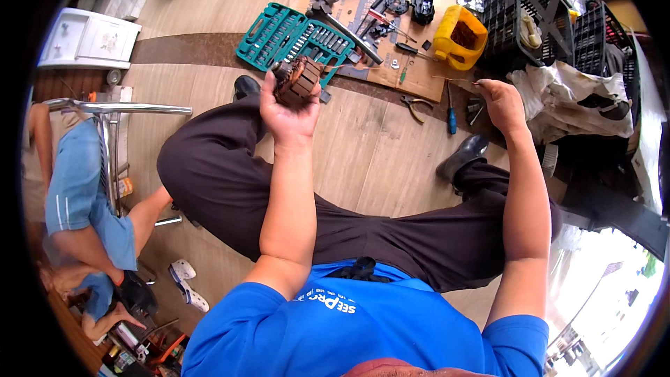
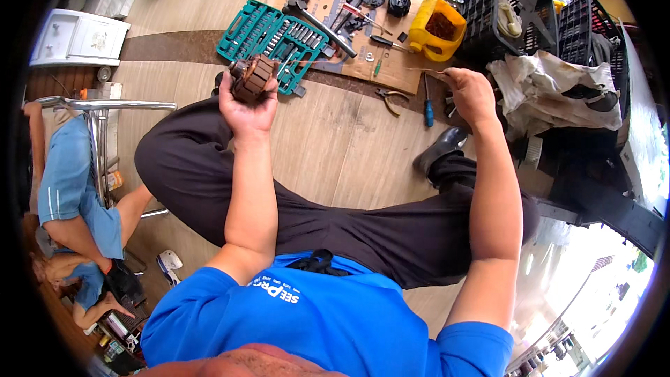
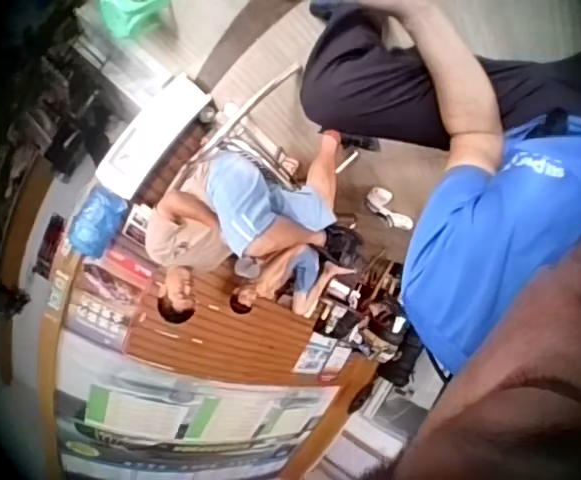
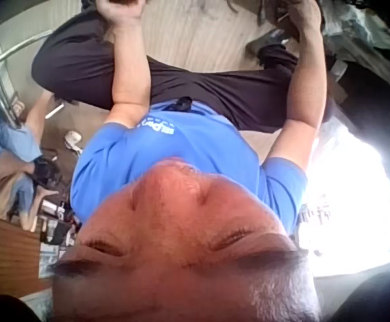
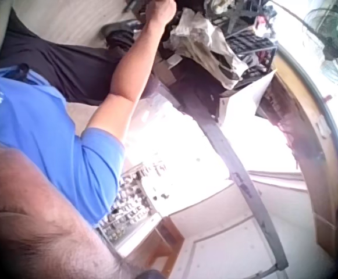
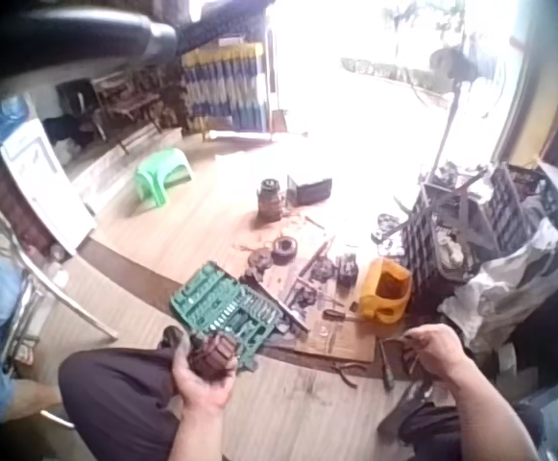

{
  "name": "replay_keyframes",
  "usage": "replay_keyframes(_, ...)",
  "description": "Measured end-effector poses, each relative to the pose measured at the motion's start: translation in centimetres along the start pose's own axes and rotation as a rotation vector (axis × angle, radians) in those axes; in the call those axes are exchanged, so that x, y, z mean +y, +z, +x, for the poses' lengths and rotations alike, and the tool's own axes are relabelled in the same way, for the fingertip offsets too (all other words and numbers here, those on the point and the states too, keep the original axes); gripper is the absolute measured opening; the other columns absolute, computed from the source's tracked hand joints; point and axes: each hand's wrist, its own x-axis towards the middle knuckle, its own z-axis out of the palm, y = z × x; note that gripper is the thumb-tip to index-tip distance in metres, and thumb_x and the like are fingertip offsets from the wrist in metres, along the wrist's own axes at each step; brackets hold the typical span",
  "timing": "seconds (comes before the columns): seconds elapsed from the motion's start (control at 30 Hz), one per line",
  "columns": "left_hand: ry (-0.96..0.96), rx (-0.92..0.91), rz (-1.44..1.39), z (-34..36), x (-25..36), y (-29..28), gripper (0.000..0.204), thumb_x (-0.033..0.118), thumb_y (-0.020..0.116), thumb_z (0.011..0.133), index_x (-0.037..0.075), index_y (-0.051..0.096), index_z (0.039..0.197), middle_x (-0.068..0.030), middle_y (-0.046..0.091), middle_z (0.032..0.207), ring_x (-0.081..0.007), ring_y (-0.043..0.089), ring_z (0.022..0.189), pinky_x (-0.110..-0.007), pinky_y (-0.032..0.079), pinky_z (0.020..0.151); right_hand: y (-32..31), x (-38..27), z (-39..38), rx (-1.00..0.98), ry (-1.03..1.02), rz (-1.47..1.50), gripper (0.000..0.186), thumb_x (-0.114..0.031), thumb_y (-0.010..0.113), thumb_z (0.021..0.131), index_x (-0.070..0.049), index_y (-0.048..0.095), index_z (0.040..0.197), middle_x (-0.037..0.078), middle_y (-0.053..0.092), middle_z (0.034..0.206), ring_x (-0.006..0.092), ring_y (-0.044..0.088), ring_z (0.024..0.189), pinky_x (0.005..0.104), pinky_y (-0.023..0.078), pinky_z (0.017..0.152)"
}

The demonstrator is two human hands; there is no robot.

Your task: The person disassembles and repairs an electric motor component, using a screwdriver and pliers to manipulate the internal wiring and copper coils.

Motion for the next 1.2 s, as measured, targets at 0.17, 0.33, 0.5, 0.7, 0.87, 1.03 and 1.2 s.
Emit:
replay_keyframes(0.17, 0.197, -0.138, 0.278, -0.3, -1.0, 0.5, 0.037, 0.024, 0.064, 0.088, 0.002, 0.057, 0.117, -0.0212, 0.060, 0.118, -0.0346, 0.060, 0.112, -0.052, 0.046, 0.101, 0.7, 1.4, 0.0, -0.238, 0.097, -0.123, 0.028, -0.023, 0.066, 0.084, -0.014, 0.068, 0.111, 0.016, 0.067, 0.099, 0.0360, 0.064, 0.097, 0.0444, 0.050, 0.084)
replay_keyframes(0.33, 0.153, -0.298, 0.416, -1.4, -2.5, 2.1, 0.042, 0.017, 0.068, 0.084, 0.000, 0.051, 0.119, -0.0203, 0.060, 0.115, -0.0299, 0.062, 0.106, -0.044, 0.051, 0.095, 1.4, -4.2, -0.5, -0.529, -0.034, -0.028, 0.088, -0.022, 0.082, 0.068, -0.010, 0.039, 0.144, 0.022, 0.036, 0.147, 0.0393, 0.039, 0.133, 0.0429, 0.035, 0.110)
replay_keyframes(0.5, 0.021, -0.443, 0.537, -2.2, -4.0, 2.7, 0.051, 0.022, 0.072, 0.081, 0.001, 0.051, 0.122, -0.0259, 0.055, 0.122, -0.0344, 0.061, 0.107, -0.049, 0.051, 0.096, 2.8, -11.2, -0.9, -0.393, -0.312, 0.534, 0.088, -0.032, 0.079, 0.078, 0.000, 0.033, 0.146, 0.024, 0.038, 0.147, 0.0327, 0.036, 0.138, 0.0381, 0.031, 0.113)
replay_keyframes(0.7, -0.063, -0.503, 0.611, -2.8, -5.8, 3.0, 0.057, 0.025, 0.075, 0.075, 0.001, 0.050, 0.121, -0.0255, 0.053, 0.122, -0.0329, 0.062, 0.105, -0.042, 0.055, 0.089, 4.2, -15.0, -1.4, -0.525, -0.267, 0.981, 0.045, -0.021, 0.068, 0.088, 0.001, 0.053, 0.125, 0.016, 0.063, 0.110, 0.0225, 0.060, 0.107, 0.0351, 0.046, 0.094)
replay_keyframes(0.87, -0.058, -0.510, 0.656, -2.9, -5.6, 3.2, 0.056, 0.023, 0.074, 0.074, 0.000, 0.051, 0.120, -0.0253, 0.054, 0.122, -0.0319, 0.062, 0.105, -0.042, 0.054, 0.090, 2.7, -14.6, 0.0, -0.636, -0.119, 0.875, 0.026, -0.021, 0.057, 0.096, 0.003, 0.061, 0.087, 0.007, 0.061, 0.066, 0.0135, 0.056, 0.063, 0.0318, 0.048, 0.063)
replay_keyframes(1.03, 0.015, -0.429, 0.688, -2.8, -5.0, 3.1, 0.046, 0.010, 0.071, 0.076, -0.001, 0.052, 0.116, -0.0194, 0.058, 0.118, -0.0247, 0.062, 0.103, -0.035, 0.052, 0.092, -1.0, -14.5, 0.7, -0.562, -0.227, 0.693, 0.027, -0.025, 0.058, 0.095, 0.001, 0.065, 0.094, 0.018, 0.061, 0.072, 0.0258, 0.058, 0.065, 0.0387, 0.048, 0.065)
replay_keyframes(1.2, 0.187, -0.194, 0.696, -2.5, -5.7, 2.4, 0.033, 0.000, 0.064, 0.083, -0.001, 0.052, 0.114, -0.0147, 0.060, 0.111, -0.0207, 0.063, 0.098, -0.033, 0.054, 0.088, -2.8, -16.7, -1.3, -0.634, -0.503, 0.507, 0.023, -0.023, 0.058, 0.095, -0.002, 0.065, 0.094, 0.021, 0.063, 0.078, 0.0410, 0.060, 0.076, 0.0448, 0.049, 0.068)
